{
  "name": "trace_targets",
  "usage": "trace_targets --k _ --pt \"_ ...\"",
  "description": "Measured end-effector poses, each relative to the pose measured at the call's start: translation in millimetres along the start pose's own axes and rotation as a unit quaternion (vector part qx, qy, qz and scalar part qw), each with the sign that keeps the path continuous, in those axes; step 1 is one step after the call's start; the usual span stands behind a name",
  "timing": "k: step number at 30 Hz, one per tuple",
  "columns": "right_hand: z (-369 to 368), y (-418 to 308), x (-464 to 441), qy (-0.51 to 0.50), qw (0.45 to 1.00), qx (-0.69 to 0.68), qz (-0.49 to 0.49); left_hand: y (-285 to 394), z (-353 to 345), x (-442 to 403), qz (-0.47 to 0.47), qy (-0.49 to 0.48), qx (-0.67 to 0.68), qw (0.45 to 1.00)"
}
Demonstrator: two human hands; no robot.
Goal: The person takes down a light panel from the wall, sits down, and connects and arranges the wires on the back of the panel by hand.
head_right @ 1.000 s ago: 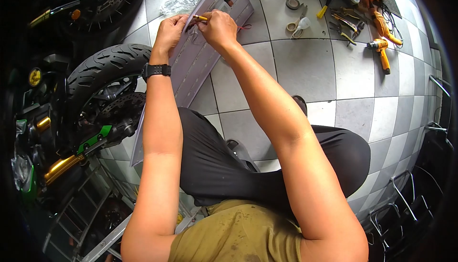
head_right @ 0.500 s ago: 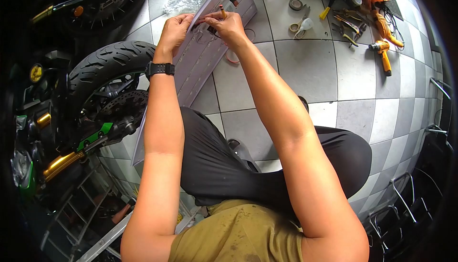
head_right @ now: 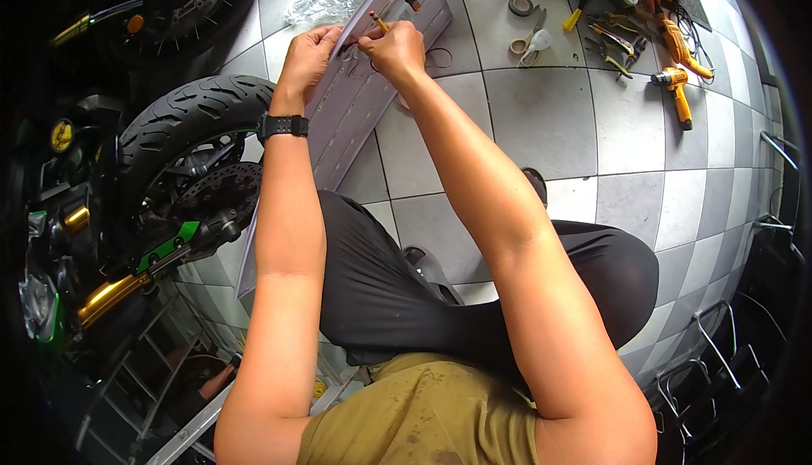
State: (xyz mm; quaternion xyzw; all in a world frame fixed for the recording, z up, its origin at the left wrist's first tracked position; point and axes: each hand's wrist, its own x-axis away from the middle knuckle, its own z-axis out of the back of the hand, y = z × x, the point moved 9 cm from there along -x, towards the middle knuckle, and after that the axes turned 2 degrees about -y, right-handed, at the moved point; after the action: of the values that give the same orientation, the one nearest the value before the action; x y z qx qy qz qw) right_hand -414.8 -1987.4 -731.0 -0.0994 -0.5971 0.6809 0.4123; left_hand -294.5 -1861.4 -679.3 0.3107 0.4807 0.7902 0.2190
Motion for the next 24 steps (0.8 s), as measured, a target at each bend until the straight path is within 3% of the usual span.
trace_targets --k 16,22,24 --pt "11 -10 7 0.008 0.996 0.029 -0.08 -6 -6 -1 0.017 -0.035 0.01 0.999" --pt "10 -6 7 -0.018 0.996 0.001 -0.088 -5 -8 1 0.014 -0.043 0.035 0.998" --pt "3 -5 2 -0.032 0.995 -0.075 -0.061 0 -9 2 0.004 -0.047 0.024 0.999"
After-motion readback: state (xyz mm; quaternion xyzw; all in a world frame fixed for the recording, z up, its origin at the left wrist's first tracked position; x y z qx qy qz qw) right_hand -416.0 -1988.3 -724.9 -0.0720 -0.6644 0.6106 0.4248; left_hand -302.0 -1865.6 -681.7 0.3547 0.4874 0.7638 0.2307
